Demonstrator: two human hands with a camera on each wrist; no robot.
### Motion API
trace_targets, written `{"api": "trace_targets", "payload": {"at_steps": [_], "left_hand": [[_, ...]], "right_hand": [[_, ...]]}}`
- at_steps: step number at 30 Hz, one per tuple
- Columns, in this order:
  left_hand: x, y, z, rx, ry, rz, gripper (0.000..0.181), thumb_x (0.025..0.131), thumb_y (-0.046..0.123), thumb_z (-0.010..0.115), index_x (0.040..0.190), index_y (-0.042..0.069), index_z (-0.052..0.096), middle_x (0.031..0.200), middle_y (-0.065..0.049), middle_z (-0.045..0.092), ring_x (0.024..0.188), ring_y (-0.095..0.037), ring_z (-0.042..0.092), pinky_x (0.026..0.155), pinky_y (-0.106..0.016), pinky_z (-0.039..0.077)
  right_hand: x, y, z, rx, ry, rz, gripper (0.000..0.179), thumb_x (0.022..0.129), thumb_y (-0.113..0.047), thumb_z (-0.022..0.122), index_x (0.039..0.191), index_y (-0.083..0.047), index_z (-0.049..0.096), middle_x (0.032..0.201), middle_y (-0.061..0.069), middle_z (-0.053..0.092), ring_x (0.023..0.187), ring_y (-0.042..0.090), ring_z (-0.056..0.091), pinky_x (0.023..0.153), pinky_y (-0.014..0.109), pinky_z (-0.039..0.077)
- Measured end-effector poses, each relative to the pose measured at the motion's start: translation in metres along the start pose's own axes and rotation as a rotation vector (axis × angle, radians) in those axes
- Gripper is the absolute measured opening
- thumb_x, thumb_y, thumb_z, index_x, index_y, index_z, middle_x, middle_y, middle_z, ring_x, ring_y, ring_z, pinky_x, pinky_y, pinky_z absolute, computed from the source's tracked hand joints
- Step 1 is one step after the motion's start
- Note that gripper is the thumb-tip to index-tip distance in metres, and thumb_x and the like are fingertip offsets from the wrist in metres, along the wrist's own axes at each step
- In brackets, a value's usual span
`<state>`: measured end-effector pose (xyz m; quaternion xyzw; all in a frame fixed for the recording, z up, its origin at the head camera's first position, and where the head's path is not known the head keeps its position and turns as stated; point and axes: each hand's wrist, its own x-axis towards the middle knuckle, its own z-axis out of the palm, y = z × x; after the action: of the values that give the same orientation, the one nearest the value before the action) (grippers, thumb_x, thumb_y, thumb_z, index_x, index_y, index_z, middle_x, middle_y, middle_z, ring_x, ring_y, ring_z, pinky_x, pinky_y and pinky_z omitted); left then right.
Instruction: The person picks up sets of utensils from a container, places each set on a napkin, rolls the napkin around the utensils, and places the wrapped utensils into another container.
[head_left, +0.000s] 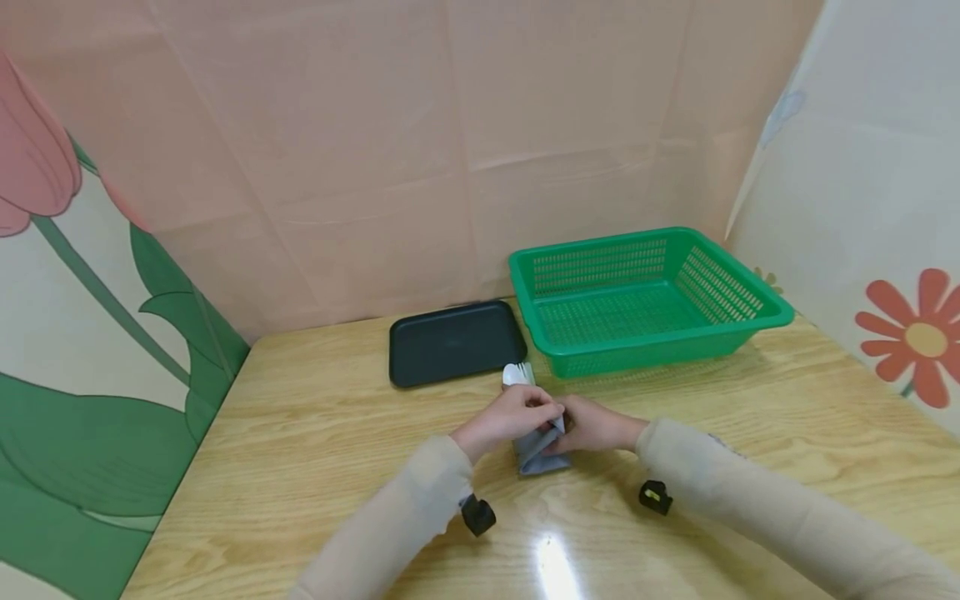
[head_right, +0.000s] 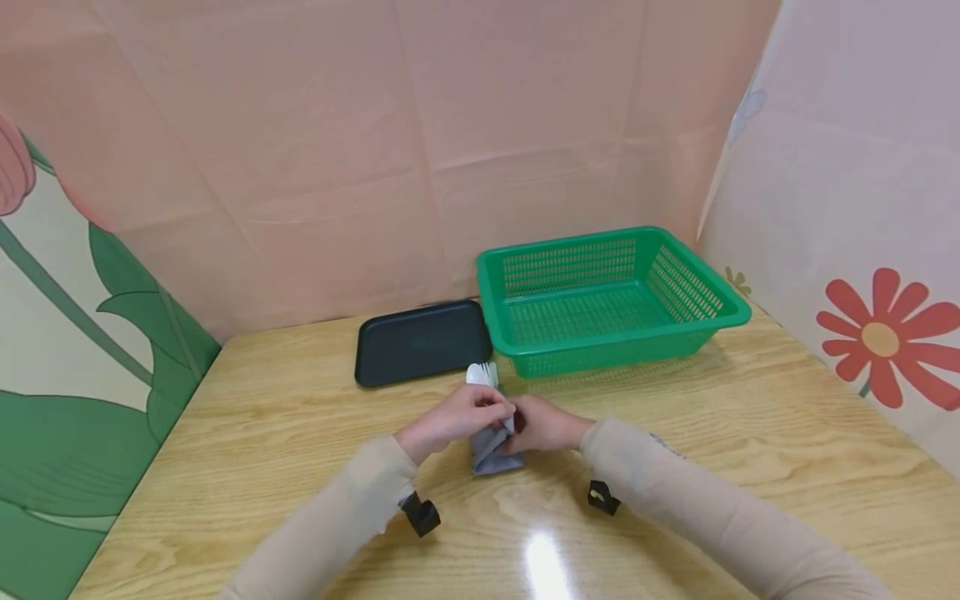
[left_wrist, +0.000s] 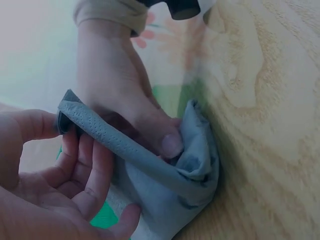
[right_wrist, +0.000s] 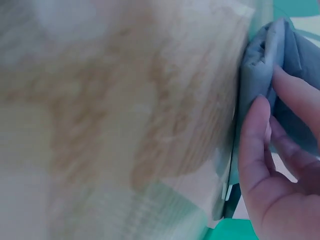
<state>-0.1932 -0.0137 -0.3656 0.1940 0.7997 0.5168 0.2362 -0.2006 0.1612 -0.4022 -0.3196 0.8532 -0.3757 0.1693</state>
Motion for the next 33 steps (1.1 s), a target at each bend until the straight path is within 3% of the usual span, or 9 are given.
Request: {"api": "trace_targets", "payload": {"at_steps": [5,9,12,16,23,33], "left_hand": [[0.001,-0.001,0.004,0.002,0.008,-0.003,0.022,0.092,0.023,0.057,0.088,0.004,0.067,0.089,-0.003,0.065,0.077,-0.007,0.057,0.07,-0.019,0.045],[0.005,-0.004,0.007,-0.011,0.026,-0.028,0.023,0.092,0.022,0.057,0.094,0.001,0.068,0.097,-0.007,0.065,0.079,-0.008,0.054,0.067,-0.019,0.043],[0.006,-0.005,0.009,-0.015,0.035,-0.038,0.024,0.092,0.022,0.057,0.098,0.002,0.069,0.102,-0.008,0.064,0.081,-0.008,0.052,0.067,-0.019,0.041],[0.005,-0.005,0.009,-0.006,0.035,-0.038,0.025,0.092,0.023,0.057,0.099,0.003,0.07,0.104,-0.007,0.064,0.083,-0.008,0.051,0.069,-0.02,0.042],[0.007,-0.007,0.011,0.046,0.038,-0.018,0.024,0.091,0.023,0.058,0.095,0.004,0.071,0.102,-0.007,0.065,0.085,-0.009,0.051,0.069,-0.02,0.041],[0.009,-0.009,0.017,0.078,0.06,0.014,0.021,0.091,0.021,0.059,0.093,0.005,0.071,0.1,-0.006,0.066,0.083,-0.007,0.052,0.068,-0.019,0.044]], "right_hand": [[-0.002,0.003,-0.004,0.061,-0.052,0.04,0.037,0.081,-0.013,0.071,0.111,0.003,0.058,0.105,0.014,0.065,0.089,0.009,0.058,0.077,0.023,0.05],[-0.004,0.005,-0.007,0.106,-0.063,0.117,0.052,0.082,-0.014,0.07,0.126,0.004,0.047,0.12,0.017,0.058,0.106,0.021,0.056,0.087,0.033,0.049],[-0.006,0.007,-0.01,0.168,-0.066,0.163,0.058,0.082,-0.014,0.07,0.13,0.002,0.041,0.127,0.018,0.052,0.117,0.029,0.051,0.093,0.038,0.047],[-0.01,0.008,-0.013,0.234,-0.087,0.158,0.054,0.083,-0.012,0.068,0.127,0.0,0.039,0.128,0.02,0.051,0.123,0.037,0.047,0.096,0.041,0.046],[-0.015,0.009,-0.018,0.312,-0.141,0.163,0.059,0.085,-0.013,0.067,0.131,-0.001,0.034,0.134,0.023,0.046,0.129,0.041,0.042,0.097,0.041,0.046],[-0.02,0.004,-0.02,0.263,-0.126,0.24,0.069,0.08,-0.026,0.074,0.134,-0.006,0.034,0.137,0.018,0.046,0.13,0.037,0.042,0.101,0.049,0.041]]}}
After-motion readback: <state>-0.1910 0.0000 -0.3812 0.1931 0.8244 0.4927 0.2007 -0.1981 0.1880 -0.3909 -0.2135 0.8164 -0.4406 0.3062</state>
